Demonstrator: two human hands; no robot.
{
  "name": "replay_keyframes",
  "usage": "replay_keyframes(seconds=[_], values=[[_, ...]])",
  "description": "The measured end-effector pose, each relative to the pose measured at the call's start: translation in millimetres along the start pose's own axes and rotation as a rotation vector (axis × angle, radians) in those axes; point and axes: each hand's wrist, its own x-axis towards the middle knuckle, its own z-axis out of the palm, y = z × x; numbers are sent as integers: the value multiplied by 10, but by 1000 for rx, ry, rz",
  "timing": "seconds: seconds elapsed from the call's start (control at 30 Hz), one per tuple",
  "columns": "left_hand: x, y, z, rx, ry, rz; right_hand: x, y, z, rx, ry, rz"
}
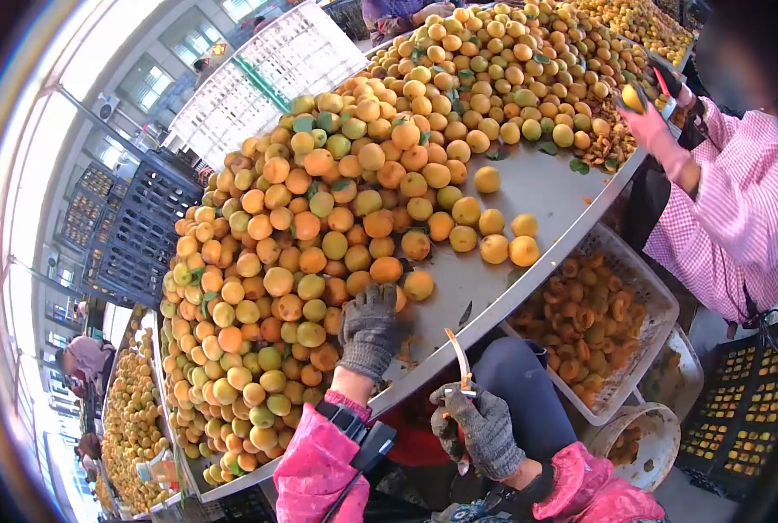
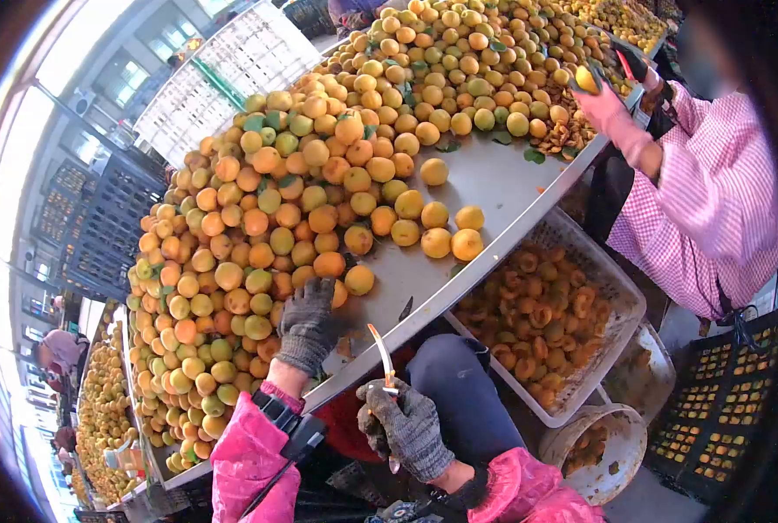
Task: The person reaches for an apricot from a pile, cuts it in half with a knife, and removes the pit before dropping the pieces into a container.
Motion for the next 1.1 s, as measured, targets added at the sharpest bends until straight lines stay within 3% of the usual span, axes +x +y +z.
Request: replay_keyframes(seconds=[0.1, 0.3, 0.47, 0.57, 0.63, 0.7, 0.77, 0.83, 0.9, 0.93, 0.97, 1.03, 1.1], values=[[194, 8, 7, -56, -148, -129, 29, 36, -24, 0, 7, -11], [133, 19, 126, -66, -149, -151, 8, 43, 12, -71, 2, -6], [-54, -10, -38, -207, 7, -146, -13, 122, -33, -92, -6, -28], [-207, -139, -163, -715, 254, -353, -33, 101, -33, -61, -25, -54], [-367, -382, -178, -790, 429, -342, -30, 3, -1, -236, -6, -86], [-683, -407, -626, -1264, 320, -616, 34, -151, 19, -435, -5, -215], [-1046, -387, -838, -1499, 426, -724, 301, -282, -62, -1067, -77, -805], [-1422, -387, -843, -1612, 575, -722, 513, -489, 79, -1207, -226, -831], [-1760, -348, -820, -1642, 628, -891, 751, -686, 259, -1356, -376, -857], [-1966, -361, -824, -1587, 498, -851, 898, -744, 383, -1501, -469, -751], [-2092, -327, -836, -1592, 517, -864, 1029, -749, 487, -1642, -562, -638], [-2234, -184, -877, -1953, 664, -800, 1323, -632, 567, -1735, -634, -692], [-2315, -116, -909, -1824, 714, -893, 1472, -520, 639, -1825, -701, -740]])
